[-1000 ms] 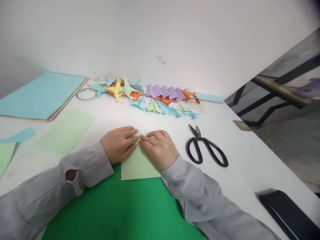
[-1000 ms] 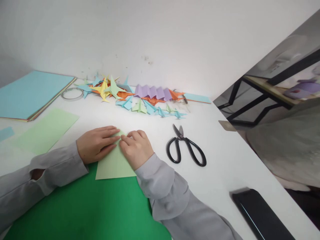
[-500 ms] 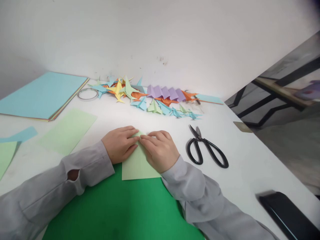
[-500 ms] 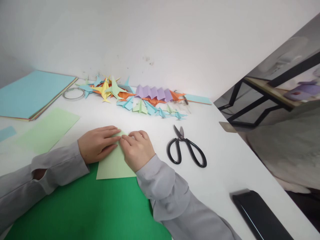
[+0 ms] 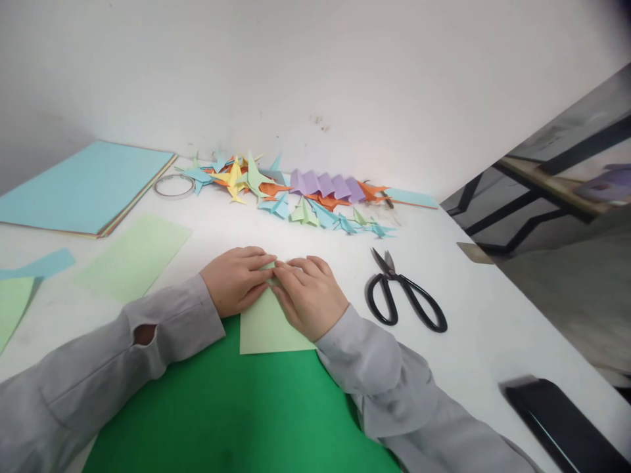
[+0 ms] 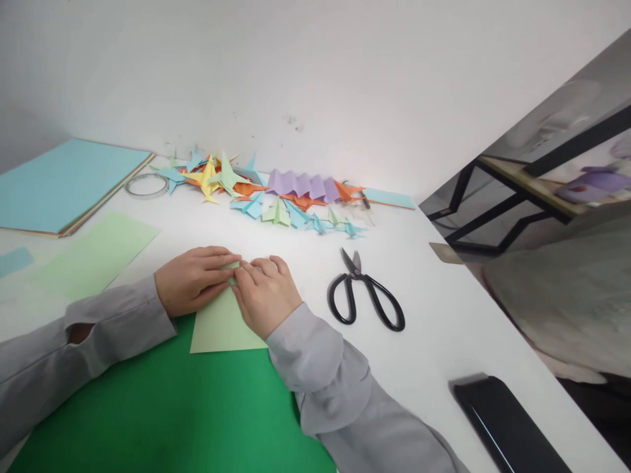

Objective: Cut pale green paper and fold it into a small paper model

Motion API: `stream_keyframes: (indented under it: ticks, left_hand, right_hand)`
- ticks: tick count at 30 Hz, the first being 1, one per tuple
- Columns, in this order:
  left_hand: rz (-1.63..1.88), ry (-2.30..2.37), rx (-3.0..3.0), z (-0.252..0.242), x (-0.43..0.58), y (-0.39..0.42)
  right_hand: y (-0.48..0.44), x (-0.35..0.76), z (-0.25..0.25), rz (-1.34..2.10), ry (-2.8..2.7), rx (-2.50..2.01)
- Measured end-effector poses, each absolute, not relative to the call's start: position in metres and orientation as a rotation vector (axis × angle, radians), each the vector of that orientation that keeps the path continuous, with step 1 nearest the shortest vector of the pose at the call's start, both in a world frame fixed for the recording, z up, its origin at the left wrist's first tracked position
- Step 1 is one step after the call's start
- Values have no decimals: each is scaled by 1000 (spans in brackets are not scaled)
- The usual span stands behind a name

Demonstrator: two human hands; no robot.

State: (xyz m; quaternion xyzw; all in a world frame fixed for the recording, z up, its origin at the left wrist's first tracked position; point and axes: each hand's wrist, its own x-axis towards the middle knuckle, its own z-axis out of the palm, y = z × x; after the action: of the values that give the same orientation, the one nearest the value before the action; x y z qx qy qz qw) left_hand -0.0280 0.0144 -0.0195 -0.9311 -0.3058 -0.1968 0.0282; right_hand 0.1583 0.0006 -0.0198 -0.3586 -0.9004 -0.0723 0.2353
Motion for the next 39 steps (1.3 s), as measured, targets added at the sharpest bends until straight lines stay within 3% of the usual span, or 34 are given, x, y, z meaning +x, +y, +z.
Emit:
stream_keyframes:
  ticks: [10,29,39]
  left_hand:
    - [-371,-898,-2922,-12,-35,25]
    - [-536,-984,-2911,-15,-32,23]
    - [-345,-1197,-2733,-6,-5,2]
  right_hand:
    - [-3,156,-18,-229,-2487,-1059]
    - [-7,179,-16,-366,-2322,-1072]
    - [-2,175,-26,-200,-2390,-1147]
